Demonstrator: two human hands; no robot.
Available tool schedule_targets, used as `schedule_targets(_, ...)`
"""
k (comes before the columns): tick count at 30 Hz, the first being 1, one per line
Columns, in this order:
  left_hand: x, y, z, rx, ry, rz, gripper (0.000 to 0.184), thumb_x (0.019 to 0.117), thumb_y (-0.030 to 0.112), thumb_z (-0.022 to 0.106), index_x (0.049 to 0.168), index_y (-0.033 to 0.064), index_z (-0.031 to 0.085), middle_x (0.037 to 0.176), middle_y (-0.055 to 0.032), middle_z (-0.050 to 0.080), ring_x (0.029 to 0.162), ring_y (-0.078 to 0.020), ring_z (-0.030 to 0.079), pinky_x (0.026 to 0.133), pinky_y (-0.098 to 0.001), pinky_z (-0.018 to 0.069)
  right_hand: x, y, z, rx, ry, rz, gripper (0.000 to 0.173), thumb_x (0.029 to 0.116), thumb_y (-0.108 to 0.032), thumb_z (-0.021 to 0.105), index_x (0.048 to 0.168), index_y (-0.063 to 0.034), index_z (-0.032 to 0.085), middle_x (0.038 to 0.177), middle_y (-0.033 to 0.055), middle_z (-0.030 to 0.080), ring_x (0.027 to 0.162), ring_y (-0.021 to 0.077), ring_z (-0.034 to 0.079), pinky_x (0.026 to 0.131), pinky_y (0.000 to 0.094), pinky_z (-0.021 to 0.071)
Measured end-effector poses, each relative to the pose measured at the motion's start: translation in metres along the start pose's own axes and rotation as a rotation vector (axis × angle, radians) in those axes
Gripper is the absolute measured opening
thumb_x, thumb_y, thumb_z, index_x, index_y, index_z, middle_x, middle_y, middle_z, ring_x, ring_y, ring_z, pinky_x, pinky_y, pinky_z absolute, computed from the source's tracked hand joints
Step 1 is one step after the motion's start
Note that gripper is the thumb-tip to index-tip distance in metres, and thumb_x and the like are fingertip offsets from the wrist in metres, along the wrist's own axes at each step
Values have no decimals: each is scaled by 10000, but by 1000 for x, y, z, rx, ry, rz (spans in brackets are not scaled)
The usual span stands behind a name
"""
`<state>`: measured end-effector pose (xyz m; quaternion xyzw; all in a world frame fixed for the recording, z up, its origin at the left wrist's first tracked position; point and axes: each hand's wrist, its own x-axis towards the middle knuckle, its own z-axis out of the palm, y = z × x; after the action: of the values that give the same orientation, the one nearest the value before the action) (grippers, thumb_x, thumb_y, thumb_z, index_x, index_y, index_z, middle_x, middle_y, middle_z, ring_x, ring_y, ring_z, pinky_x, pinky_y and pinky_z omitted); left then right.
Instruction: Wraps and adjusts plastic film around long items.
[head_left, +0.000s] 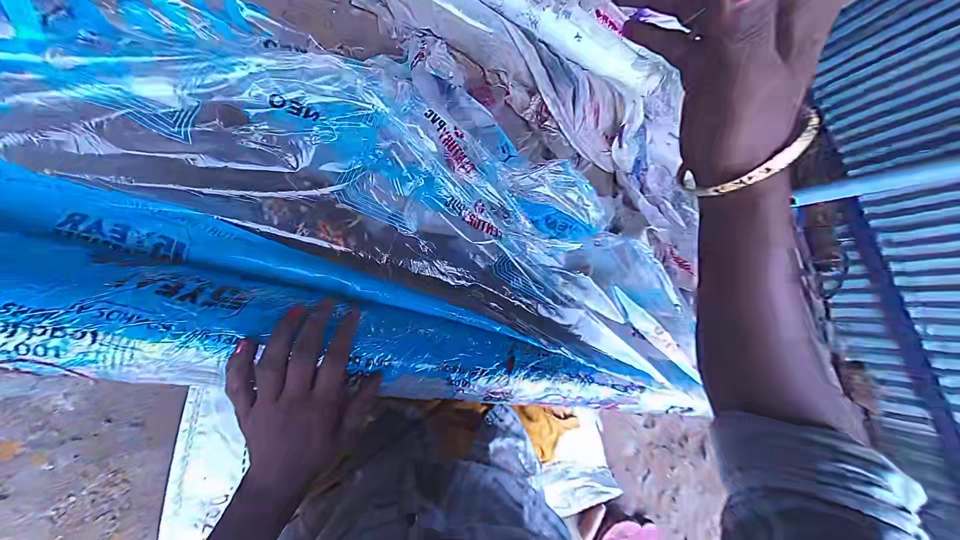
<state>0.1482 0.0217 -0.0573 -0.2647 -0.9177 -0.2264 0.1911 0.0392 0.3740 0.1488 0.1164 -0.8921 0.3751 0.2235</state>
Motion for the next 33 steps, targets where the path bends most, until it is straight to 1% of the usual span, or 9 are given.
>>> schedule_targets(3,6,2,-10,-21,-109,15,771,949,743,364,1434,175,556,1429,-190,575,1378,-464,452,1108,-712,179,-104,14,-58,-285,-106,243,615,1065,-520,387,1282,27,564,1189,37,710,1124,71,674,982,290,555)
schedule_targets(5,13,10,-12,-17,-160,153,448,1002,286,435,1412,167,571,1421,-191,588,1326,-511,497,1009,-795,218,-176,27,-71,-402,-211,463,583,1041,-418,438,1295,82,598,1239,189,685,1139,213,666,987,392,523)
schedule_targets(7,17,22,-6,12,-179,315,484,969,50,445,1416,203,553,1426,-127,590,1317,-395,537,1025,-715,278,-230,43,-68,-419,-327,680,503,988,-290,592,1301,103,610,1273,285,653,1208,402,628,1029,577,463)
schedule_targets(10,25,29,6,15,-175,523,486,982,29,492,1437,196,535,1384,-177,603,1262,-349,598,1047,-608,377,-269,57,-39,-469,-347,804,413,937,-257,705,1157,92,689,1128,295,687,1091,462,653,968,642,473)
schedule_targets(14,40,12,4,2,-192,646,470,969,70,518,1430,162,535,1303,-215,630,1160,-388,646,947,-570,472,-260,64,-14,-600,-98,749,275,990,-119,615,954,144,685,854,305,681,846,482,681,818,644,507)
schedule_targets(17,55,-4,-5,11,-180,636,441,962,140,540,1402,162,557,1276,-222,639,1131,-408,651,915,-583,476,-230,74,-22,-631,131,542,300,974,-127,654,824,131,626,672,230,598,613,368,600,632,548,484)
schedule_targets(25,95,-72,-4,67,-165,583,635,930,472,526,1432,85,550,1402,-277,560,1238,-483,575,961,-707,355,-120,80,-18,-730,279,131,426,1016,-302,622,833,82,633,687,221,617,603,365,620,577,504,466)
schedule_targets(29,101,0,10,-25,-250,571,866,835,633,587,1442,17,547,1448,-307,525,1319,-505,532,1041,-720,372,-91,95,-9,-757,297,64,406,1024,-274,597,846,88,648,703,239,634,627,388,653,577,508,483)
schedule_targets(33,132,90,45,-149,-426,559,863,798,516,797,1447,6,544,1453,-310,524,1345,-471,527,1094,-652,386,-90,107,-10,-787,271,36,409,1035,-271,575,854,88,651,694,235,634,617,395,651,575,516,488)
